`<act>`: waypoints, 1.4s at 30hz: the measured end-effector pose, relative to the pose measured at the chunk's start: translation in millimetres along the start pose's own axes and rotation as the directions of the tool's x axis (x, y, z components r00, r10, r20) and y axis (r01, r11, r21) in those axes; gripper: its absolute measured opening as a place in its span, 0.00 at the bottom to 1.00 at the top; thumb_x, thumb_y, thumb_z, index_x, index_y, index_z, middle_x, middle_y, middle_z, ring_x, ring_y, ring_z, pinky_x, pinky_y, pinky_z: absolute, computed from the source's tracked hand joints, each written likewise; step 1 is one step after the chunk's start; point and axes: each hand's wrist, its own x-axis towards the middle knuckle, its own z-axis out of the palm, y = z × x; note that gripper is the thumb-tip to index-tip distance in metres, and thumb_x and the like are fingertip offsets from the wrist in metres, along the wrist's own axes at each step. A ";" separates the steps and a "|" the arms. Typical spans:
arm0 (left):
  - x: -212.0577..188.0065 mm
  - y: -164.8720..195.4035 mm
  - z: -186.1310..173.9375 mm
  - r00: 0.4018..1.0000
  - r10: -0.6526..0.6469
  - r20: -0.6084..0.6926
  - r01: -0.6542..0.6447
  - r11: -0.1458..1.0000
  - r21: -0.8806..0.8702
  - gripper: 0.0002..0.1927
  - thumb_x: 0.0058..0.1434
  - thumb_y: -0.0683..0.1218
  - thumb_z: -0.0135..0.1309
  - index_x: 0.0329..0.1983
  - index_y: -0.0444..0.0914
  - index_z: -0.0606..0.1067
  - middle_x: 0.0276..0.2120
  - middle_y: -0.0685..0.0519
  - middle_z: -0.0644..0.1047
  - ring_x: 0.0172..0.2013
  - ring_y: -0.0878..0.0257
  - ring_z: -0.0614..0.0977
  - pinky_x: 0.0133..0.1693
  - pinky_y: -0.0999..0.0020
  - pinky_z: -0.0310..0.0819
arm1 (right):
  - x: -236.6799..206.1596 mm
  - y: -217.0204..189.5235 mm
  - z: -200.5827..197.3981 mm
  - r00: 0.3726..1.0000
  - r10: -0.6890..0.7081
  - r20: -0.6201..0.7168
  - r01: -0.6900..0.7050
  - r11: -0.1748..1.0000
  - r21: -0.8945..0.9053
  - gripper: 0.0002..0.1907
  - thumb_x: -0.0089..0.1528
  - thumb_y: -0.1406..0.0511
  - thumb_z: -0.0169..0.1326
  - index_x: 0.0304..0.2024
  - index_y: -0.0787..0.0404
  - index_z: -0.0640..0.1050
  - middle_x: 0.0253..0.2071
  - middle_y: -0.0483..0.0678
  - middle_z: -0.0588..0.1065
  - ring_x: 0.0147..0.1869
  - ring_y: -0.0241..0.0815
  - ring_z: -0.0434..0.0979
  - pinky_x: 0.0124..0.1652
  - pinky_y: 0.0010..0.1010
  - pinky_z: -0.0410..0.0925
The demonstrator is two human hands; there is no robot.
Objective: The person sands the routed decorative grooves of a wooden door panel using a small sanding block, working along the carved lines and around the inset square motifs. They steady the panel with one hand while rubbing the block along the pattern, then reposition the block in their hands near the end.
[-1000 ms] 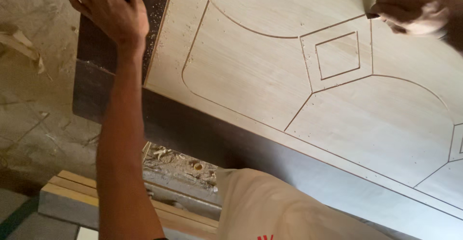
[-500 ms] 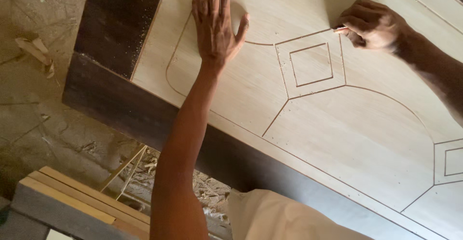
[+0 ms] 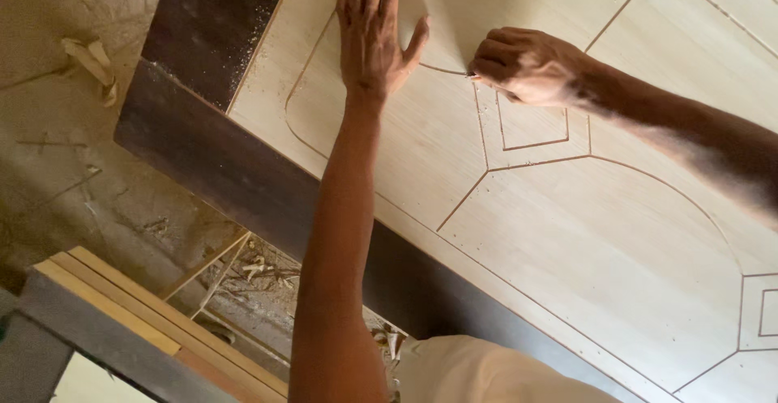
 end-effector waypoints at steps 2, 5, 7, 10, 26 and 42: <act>3.9 -1.2 1.6 0.999 0.032 -0.028 -0.032 0.999 -0.007 0.40 0.71 0.62 0.58 0.75 0.37 0.58 0.73 0.47 0.58 0.74 0.50 0.55 0.75 0.45 0.46 | -21.3 13.3 -7.9 0.989 0.019 0.145 -0.022 0.999 0.022 0.10 0.57 0.69 0.63 0.41 0.61 0.79 0.43 0.48 0.79 0.49 0.40 0.78 0.56 0.31 0.74; 5.1 -1.6 3.8 1.000 -0.004 0.029 0.004 1.000 -0.007 0.40 0.69 0.64 0.57 0.74 0.37 0.59 0.72 0.46 0.59 0.73 0.49 0.55 0.74 0.44 0.44 | -58.7 33.8 -25.0 0.959 0.045 0.281 -0.028 0.998 -0.065 0.12 0.52 0.71 0.60 0.39 0.61 0.79 0.38 0.48 0.79 0.43 0.39 0.79 0.50 0.30 0.76; 6.3 -3.0 5.0 0.995 -0.044 0.092 0.043 0.999 0.007 0.41 0.68 0.65 0.56 0.74 0.37 0.59 0.71 0.46 0.59 0.72 0.49 0.56 0.74 0.43 0.43 | -83.6 37.4 -37.5 0.982 0.118 0.147 -0.118 0.993 -0.003 0.07 0.57 0.72 0.59 0.38 0.62 0.80 0.35 0.50 0.79 0.39 0.40 0.78 0.42 0.29 0.75; 2.3 -4.5 7.7 1.000 0.022 0.010 -0.022 0.999 0.026 0.41 0.73 0.64 0.56 0.77 0.37 0.56 0.75 0.44 0.57 0.74 0.48 0.55 0.75 0.44 0.43 | -127.8 2.4 -56.2 0.840 0.509 -0.187 -0.440 0.841 0.316 0.06 0.70 0.73 0.58 0.36 0.64 0.79 0.31 0.50 0.76 0.30 0.39 0.73 0.29 0.27 0.69; -4.4 -3.7 10.4 0.998 -0.014 0.055 0.014 1.000 0.014 0.39 0.75 0.63 0.59 0.76 0.38 0.59 0.73 0.44 0.59 0.73 0.43 0.56 0.75 0.41 0.43 | -148.9 -176.5 -46.5 0.091 0.979 -0.182 -0.850 0.171 0.498 0.08 0.67 0.69 0.65 0.35 0.68 0.80 0.26 0.47 0.73 0.25 0.32 0.67 0.26 0.27 0.60; -1.9 -1.7 10.7 0.999 -0.009 0.049 0.005 0.998 0.070 0.39 0.76 0.67 0.56 0.73 0.34 0.61 0.71 0.38 0.59 0.71 0.38 0.57 0.73 0.41 0.47 | -133.1 -169.6 -33.0 0.245 0.915 -0.321 -0.884 0.346 0.313 0.03 0.69 0.73 0.62 0.39 0.69 0.82 0.28 0.51 0.74 0.25 0.36 0.70 0.23 0.26 0.62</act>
